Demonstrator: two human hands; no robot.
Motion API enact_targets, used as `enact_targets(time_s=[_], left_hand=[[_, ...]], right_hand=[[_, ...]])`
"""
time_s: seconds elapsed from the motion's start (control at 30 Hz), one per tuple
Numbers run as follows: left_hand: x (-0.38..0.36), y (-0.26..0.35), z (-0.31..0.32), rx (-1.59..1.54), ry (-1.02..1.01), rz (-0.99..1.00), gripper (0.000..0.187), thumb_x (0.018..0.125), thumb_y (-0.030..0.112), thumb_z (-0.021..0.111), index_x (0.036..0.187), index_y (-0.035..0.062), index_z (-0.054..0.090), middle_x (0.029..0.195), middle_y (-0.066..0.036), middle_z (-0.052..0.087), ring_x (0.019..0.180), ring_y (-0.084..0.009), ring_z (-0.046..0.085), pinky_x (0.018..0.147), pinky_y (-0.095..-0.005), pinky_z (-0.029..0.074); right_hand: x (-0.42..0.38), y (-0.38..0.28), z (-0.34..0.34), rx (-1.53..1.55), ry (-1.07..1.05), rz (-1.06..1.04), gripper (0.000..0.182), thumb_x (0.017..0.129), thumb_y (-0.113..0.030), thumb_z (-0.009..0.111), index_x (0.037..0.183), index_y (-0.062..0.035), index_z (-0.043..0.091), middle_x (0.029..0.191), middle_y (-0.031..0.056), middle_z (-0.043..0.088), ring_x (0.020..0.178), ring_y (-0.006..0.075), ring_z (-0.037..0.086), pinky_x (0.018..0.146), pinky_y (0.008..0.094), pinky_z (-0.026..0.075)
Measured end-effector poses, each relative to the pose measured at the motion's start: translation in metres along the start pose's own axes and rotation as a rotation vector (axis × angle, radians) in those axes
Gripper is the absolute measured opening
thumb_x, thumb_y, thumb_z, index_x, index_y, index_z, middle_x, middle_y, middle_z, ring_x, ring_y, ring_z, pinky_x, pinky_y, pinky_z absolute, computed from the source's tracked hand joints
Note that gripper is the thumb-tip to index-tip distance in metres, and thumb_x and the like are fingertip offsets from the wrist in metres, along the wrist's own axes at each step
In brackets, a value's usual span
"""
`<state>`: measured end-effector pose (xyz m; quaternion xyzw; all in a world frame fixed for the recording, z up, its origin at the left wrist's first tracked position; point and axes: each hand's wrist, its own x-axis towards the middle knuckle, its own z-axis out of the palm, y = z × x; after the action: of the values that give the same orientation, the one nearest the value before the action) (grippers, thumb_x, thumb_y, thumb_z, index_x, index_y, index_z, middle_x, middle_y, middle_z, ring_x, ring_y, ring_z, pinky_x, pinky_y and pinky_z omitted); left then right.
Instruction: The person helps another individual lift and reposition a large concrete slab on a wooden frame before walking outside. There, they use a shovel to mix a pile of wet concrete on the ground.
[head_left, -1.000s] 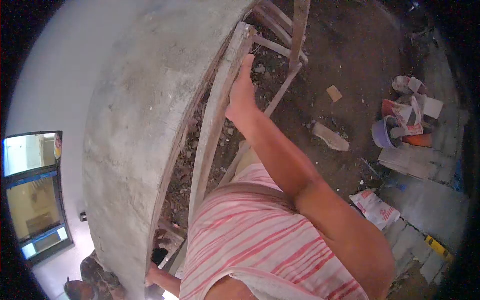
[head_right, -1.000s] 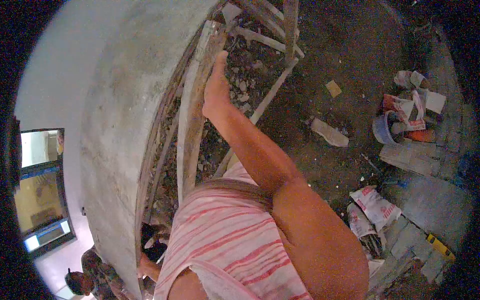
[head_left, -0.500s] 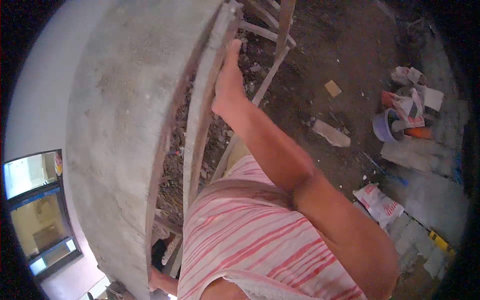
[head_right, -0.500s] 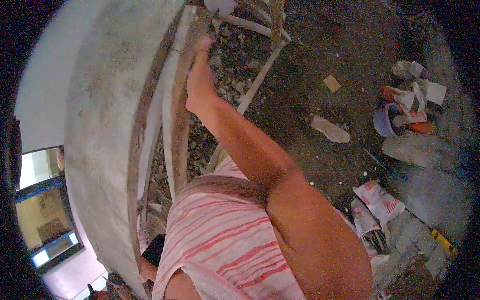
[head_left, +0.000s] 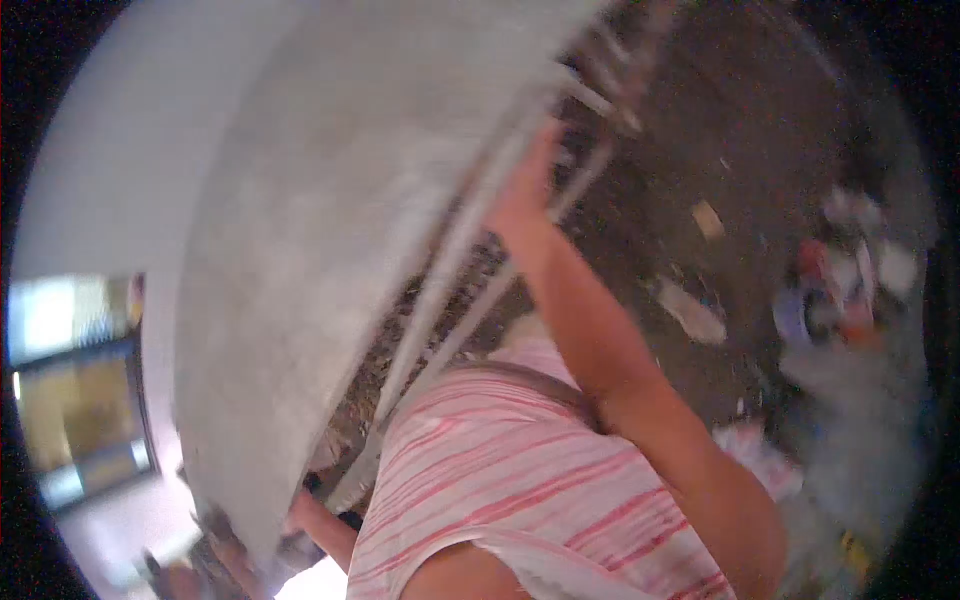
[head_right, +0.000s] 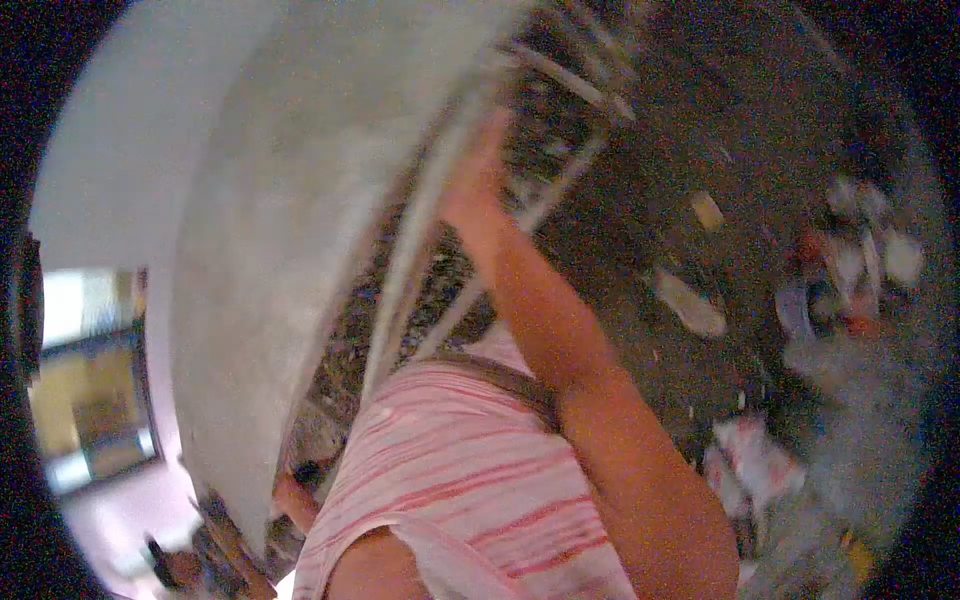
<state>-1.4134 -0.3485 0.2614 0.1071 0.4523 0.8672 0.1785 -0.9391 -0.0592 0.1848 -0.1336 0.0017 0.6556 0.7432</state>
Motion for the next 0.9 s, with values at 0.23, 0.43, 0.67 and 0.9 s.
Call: enact_targets(time_s=[0.23, 0.43, 0.67, 0.9], left_hand=[[-0.004, 0.001, -0.017, -0.394, -0.122, 0.026, 0.067, 0.086, 0.054, 0.032, 0.136, 0.0111, 0.039, 0.142, -0.014, 0.037, 0.128, -0.0380, 0.035, 0.105, -0.0552, 0.027], [0.008, 0.002, -0.019, -0.399, 0.232, -0.013, 0.083, 0.084, 0.071, 0.017, 0.141, 0.0128, 0.033, 0.143, -0.011, 0.035, 0.128, -0.0365, 0.035, 0.106, -0.0527, 0.027], [0.016, 0.000, -0.021, -0.435, 0.116, 0.037, 0.087, 0.082, 0.074, 0.014, 0.141, 0.0135, 0.032, 0.144, -0.012, 0.034, 0.129, -0.0368, 0.034, 0.106, -0.0526, 0.027], [0.001, 0.014, 0.007, -0.514, 0.048, 0.072, 0.089, 0.081, 0.075, 0.013, 0.143, 0.0135, 0.028, 0.145, -0.013, 0.032, 0.130, -0.0374, 0.033, 0.106, -0.0524, 0.027]], right_hand=[[-0.013, 0.007, 0.011, -0.420, 0.002, -0.154, 0.065, 0.087, -0.060, 0.040, 0.128, -0.0106, 0.045, 0.129, 0.0077, 0.047, 0.118, 0.0280, 0.045, 0.099, 0.0478, 0.039], [-0.001, 0.029, 0.021, -0.586, -0.016, -0.131, 0.064, 0.086, -0.056, 0.043, 0.129, -0.0087, 0.043, 0.130, 0.0093, 0.046, 0.118, 0.0296, 0.045, 0.098, 0.0517, 0.039], [-0.002, 0.039, 0.012, -0.645, -0.070, -0.124, 0.064, 0.086, -0.052, 0.048, 0.130, -0.0064, 0.041, 0.131, 0.0112, 0.044, 0.117, 0.0315, 0.046, 0.095, 0.0564, 0.040], [0.003, -0.002, 0.010, -0.633, -0.195, -0.160, 0.064, 0.086, -0.048, 0.052, 0.131, -0.0042, 0.040, 0.132, 0.0130, 0.043, 0.117, 0.0335, 0.047, 0.093, 0.0610, 0.041]])
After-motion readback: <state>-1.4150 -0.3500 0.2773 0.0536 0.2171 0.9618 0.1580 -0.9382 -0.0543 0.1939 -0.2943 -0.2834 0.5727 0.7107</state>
